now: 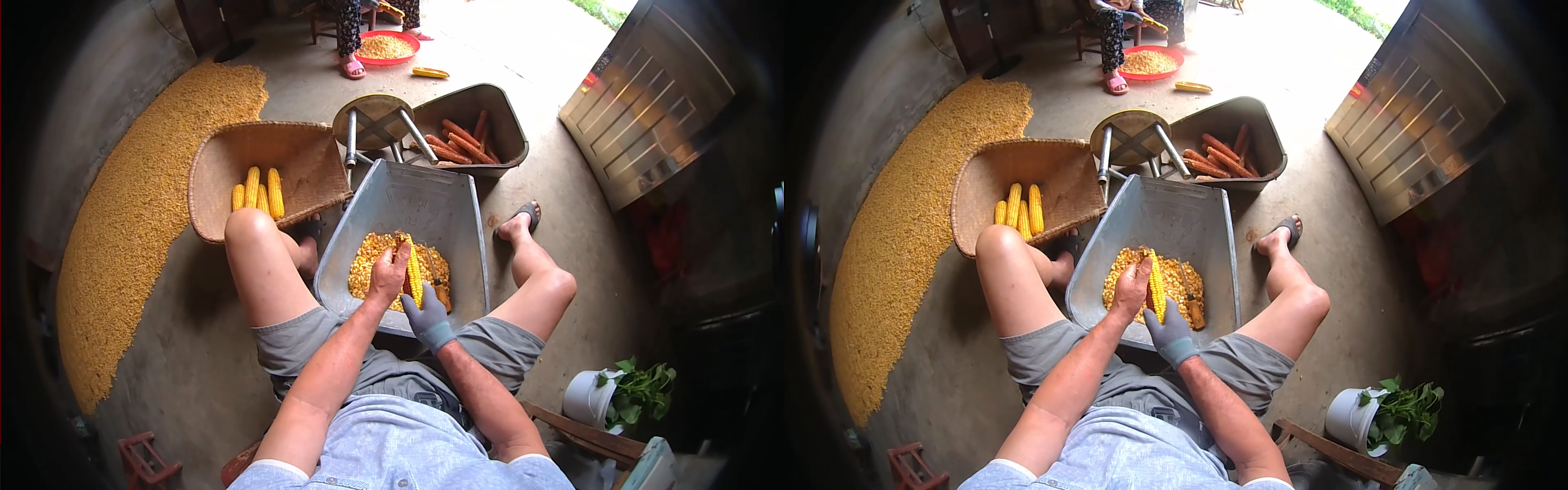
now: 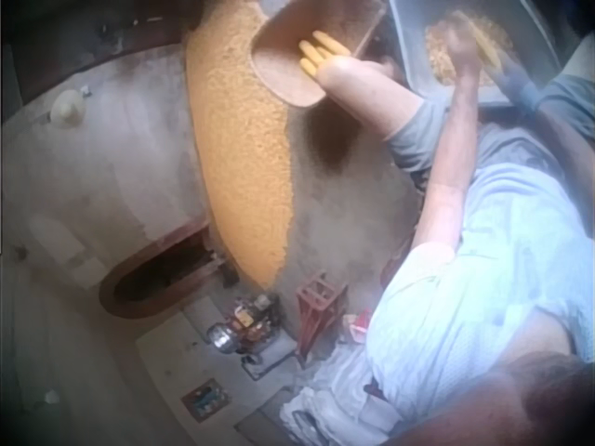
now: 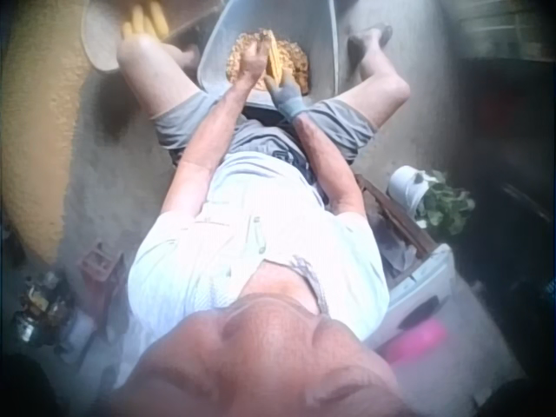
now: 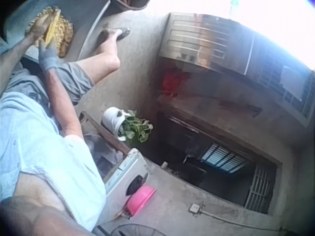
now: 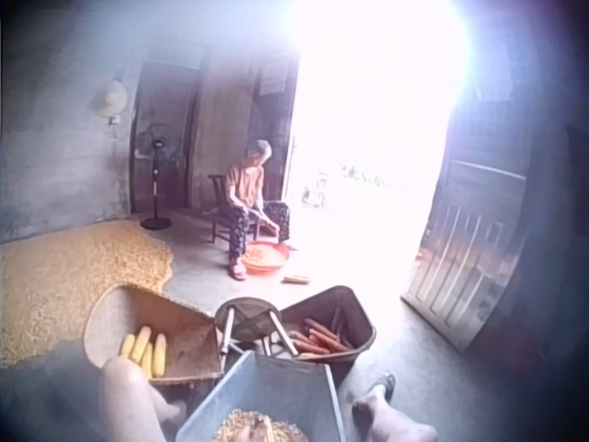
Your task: Shelling kernels from ears of corn by hand into a metal container.
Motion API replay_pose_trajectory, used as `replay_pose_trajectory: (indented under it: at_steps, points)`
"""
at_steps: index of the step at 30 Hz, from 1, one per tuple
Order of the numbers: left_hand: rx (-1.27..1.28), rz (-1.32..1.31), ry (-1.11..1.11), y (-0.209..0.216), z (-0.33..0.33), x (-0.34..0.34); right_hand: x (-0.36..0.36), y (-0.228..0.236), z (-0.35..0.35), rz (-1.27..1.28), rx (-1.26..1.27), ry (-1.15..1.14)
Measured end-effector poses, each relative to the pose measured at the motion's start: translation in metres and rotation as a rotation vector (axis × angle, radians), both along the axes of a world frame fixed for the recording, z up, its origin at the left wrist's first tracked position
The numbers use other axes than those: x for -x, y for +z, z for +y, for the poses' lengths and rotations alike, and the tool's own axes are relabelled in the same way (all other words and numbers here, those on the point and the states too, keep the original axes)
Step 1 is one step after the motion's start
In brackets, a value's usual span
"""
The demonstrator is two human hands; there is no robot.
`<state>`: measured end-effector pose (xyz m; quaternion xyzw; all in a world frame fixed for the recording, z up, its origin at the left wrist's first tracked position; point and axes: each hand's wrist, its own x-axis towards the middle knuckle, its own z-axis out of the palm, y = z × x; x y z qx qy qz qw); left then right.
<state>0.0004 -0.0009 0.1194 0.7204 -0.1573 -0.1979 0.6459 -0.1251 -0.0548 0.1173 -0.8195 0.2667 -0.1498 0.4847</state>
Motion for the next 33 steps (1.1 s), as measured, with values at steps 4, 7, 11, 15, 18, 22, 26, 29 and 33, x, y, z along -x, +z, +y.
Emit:
replay_pose_trajectory:
  at_steps: [4, 7, 11, 15, 18, 22, 26, 29, 33]
  points:
    - [-0.076, -0.029, -0.005, -0.007, 0.001, 0.000, 0.000, 0.002, -0.001, 0.011, -0.004, 0.002]
    - [0.004, -0.046, 0.033, -0.016, -0.001, 0.001, 0.000, -0.001, -0.005, 0.032, -0.084, 0.009]
    - [0.107, 0.000, 0.064, -0.021, -0.002, 0.003, -0.002, 0.000, -0.003, 0.000, -0.135, 0.005]
    - [0.009, 0.070, -0.074, 0.000, -0.002, 0.010, -0.001, -0.006, -0.005, 0.013, -0.076, -0.060]
    - [-0.087, -0.062, -0.036, -0.006, -0.002, 0.010, -0.002, -0.007, -0.004, 0.015, -0.041, -0.041]
    - [0.015, 0.100, -0.105, -0.016, 0.000, 0.006, -0.001, -0.008, -0.010, 0.004, -0.122, -0.026]
    - [0.138, 0.024, -0.063, -0.013, -0.001, 0.010, -0.003, -0.002, -0.012, 0.046, -0.269, 0.001]
    - [-0.057, 0.079, -0.166, 0.001, 0.000, 0.012, -0.003, -0.003, -0.011, -0.003, -0.118, -0.056]
    - [-0.041, 0.145, -0.240, -0.003, 0.000, 0.011, -0.003, -0.001, -0.010, 0.031, -0.086, -0.085]
